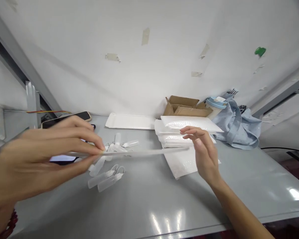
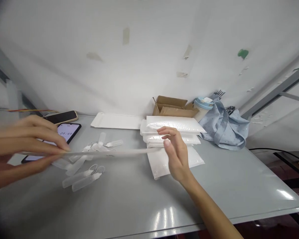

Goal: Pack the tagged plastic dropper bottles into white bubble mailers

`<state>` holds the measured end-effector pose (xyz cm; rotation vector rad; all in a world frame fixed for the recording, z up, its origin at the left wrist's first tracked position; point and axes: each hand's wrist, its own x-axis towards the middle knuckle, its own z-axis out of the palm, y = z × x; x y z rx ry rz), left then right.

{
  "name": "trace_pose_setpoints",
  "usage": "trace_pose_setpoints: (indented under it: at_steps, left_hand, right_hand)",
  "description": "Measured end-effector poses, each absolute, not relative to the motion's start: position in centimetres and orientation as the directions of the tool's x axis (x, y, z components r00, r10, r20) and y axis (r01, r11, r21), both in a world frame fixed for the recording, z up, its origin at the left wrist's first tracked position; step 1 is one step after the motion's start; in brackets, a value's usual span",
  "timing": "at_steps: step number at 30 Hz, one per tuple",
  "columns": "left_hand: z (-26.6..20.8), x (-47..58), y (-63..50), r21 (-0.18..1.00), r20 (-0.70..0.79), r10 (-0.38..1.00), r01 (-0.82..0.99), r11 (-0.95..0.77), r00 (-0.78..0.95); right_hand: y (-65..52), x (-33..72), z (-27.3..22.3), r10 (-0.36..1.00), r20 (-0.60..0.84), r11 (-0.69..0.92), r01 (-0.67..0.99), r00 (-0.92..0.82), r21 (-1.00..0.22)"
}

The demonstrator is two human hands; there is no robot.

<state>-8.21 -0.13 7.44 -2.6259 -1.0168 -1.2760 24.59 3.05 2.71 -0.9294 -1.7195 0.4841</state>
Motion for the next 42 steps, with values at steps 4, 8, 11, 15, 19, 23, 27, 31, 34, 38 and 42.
trace_pose_setpoints:
  at_steps: [4,8,11,15,19,23,27,31,34,38,42]
  left_hand:
    - [5.3,-5.3,-0.5,0.210,0.614,0.514,0.504,-0.838,0.599]
    - [2.7,-2.0,-1.4,0.011,0.650,0.315,0.405,-0.914,0.692]
    - [1.2,-0.8,-1.8,-0.096,0.616,0.246,0.381,-0.920,0.749]
    - [0.1,-0.6,-1.7,-0.147,0.589,0.239,0.393,-0.908,0.772]
    - [-0.2,-1.0,-0.9,-0.174,0.606,0.263,0.448,-0.877,0.751]
    - [0.2,-2.5,1.0,-0.010,0.658,0.523,0.701,-0.713,0.542]
    - [1.0,-4.8,3.1,0.484,0.326,0.940,0.836,-0.259,0.102]
    - [1.5,-5.6,3.8,0.837,-0.090,0.975,0.545,-0.038,0.205]
    - [1.2,-4.4,3.2,0.935,-0.252,0.920,0.319,0.153,0.299]
    - [0.4,-1.8,1.7,0.938,-0.262,0.919,0.300,0.171,0.294]
    - [-0.3,-0.2,0.8,0.919,-0.243,0.918,0.376,0.115,0.313]
  right_hand:
    - [3.7,26.4,4.2,0.768,0.233,0.515,0.358,-0.597,-0.779]
    - [3.2,25.8,3.3,0.579,-0.081,0.572,0.476,-0.811,-0.668]
    - [2.3,24.0,1.2,0.576,-0.159,0.641,0.564,-0.802,-0.522]
    - [1.6,22.6,-0.8,0.625,-0.130,0.689,0.623,-0.769,-0.371]
    - [1.5,22.4,-0.8,0.664,-0.069,0.695,0.648,-0.745,-0.311]
    - [1.6,22.4,-0.1,0.698,0.018,0.685,0.660,-0.716,-0.310]
    - [1.6,22.4,0.5,0.719,0.103,0.681,0.666,-0.688,-0.305]
    - [1.8,22.6,1.0,0.704,0.200,0.710,0.679,-0.681,-0.188]
    - [1.8,22.4,0.8,0.683,0.244,0.722,0.686,-0.688,-0.090]
    - [1.2,21.7,0.0,0.652,0.286,0.736,0.677,-0.702,-0.016]
    - [0.3,21.1,-0.2,0.597,0.315,0.772,0.635,-0.738,0.024]
